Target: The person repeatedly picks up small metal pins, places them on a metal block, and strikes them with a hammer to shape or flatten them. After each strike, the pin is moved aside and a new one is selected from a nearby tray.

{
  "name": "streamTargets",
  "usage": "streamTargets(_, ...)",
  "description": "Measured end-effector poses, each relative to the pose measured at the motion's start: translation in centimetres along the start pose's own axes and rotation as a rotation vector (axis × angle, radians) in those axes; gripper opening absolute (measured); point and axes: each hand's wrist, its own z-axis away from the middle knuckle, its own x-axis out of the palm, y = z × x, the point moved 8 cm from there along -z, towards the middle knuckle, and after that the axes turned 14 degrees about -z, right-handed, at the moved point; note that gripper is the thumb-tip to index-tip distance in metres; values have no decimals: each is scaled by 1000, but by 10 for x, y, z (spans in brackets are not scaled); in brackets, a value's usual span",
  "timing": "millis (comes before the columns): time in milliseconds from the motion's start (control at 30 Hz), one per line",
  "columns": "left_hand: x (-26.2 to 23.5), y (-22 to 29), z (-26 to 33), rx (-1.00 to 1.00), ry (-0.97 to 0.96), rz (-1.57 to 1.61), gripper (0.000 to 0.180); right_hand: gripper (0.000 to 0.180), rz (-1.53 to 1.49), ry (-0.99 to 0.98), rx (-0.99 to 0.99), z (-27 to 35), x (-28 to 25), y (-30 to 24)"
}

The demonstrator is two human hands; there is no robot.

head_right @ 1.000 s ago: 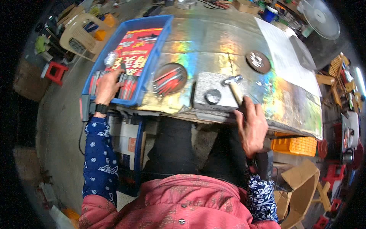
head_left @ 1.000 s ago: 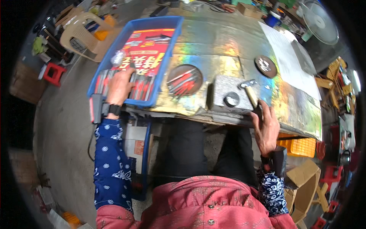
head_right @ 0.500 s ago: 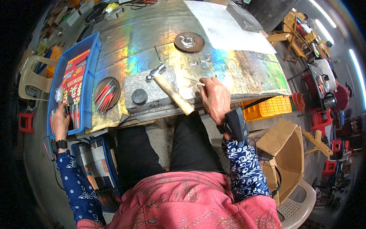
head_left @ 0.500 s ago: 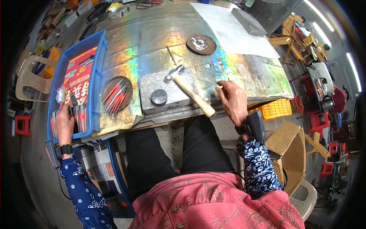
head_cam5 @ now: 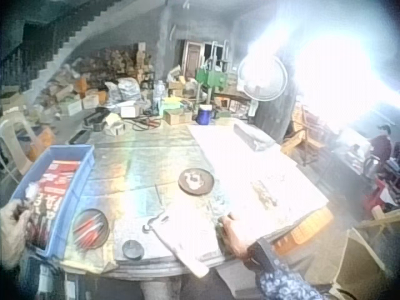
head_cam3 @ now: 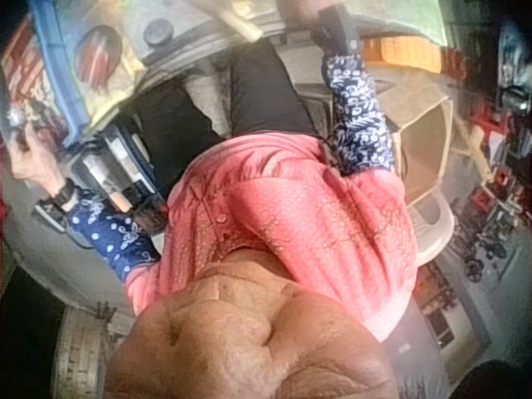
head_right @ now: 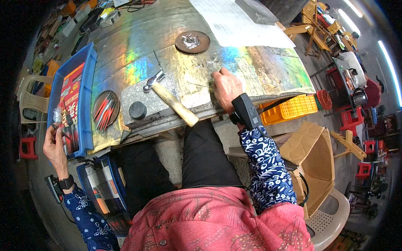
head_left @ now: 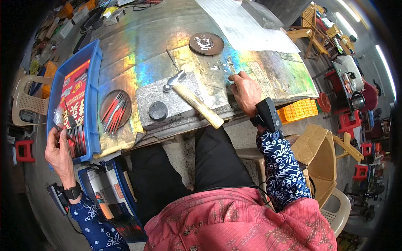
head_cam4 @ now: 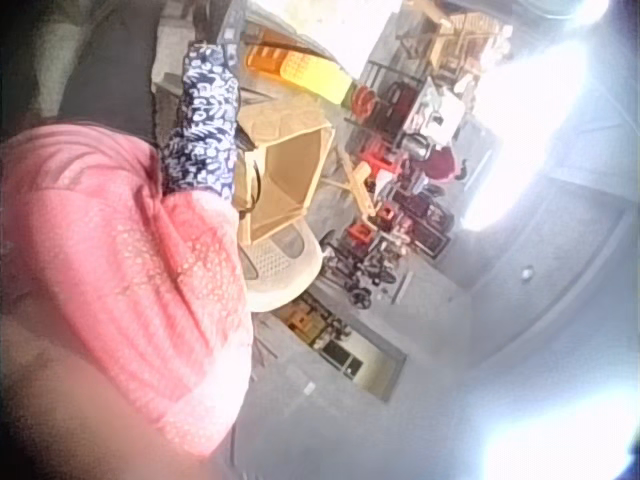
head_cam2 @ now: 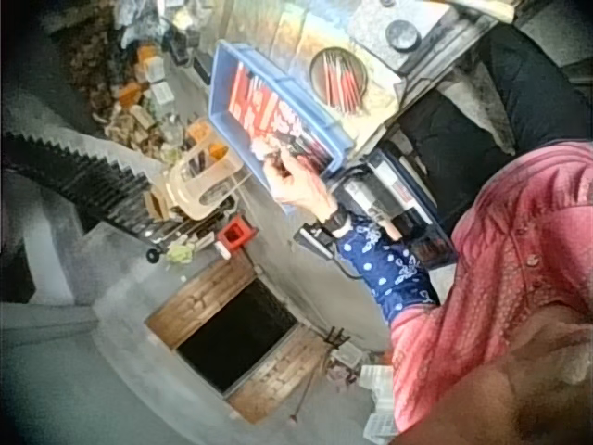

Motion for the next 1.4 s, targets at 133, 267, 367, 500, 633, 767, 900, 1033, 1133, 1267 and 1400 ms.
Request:
streamTargets(133, 17, 46, 4, -8, -120, 222, 19, 17, 32, -18, -106, -9, 6, -4)
streamTargets(267, 39, 86, 9, -19, -228, 430, 15, 5, 45, 6, -193, -17, 11, -7)
streamTargets(367, 53, 116, 17, -22, -274, 544, 13, 7, 208, -26, -199, -23, 19, -4)
streamTargets(500, 78, 147, 25, -60, -337, 671, 8, 9, 281, -16, -247, -25, 23, -6)
streamTargets(633, 102, 166, 35, -87, -392, 732, 8, 14, 294, -65, -226, -25, 23, -1)
streamTargets(767, 113, 175, 39, -49, -381, 750, 7, 15, 178, -115, -177, -24, 20, 6)
streamTargets(900, 117, 174, 42, -42, -368, 753, 6, 13, 118, -71, -201, -22, 13, 1)
streamTargets(1033, 126, 171, 49, -36, -435, 675, 7, 17, 57, -108, -77, -17, 4, -3)
streamTargets(1133, 128, 171, 53, -15, -408, 739, 10, 15, -136, -89, -40, -9, -9, -17)
streamTargets(1267, 134, 170, 55, 6, -420, 680, 11, 9, -431, -15, -34, 6, -26, -45)
streamTargets(1400, 134, 168, 56, 42, -392, 588, 11, 7, -672, 17, -20, 20, -36, -72)
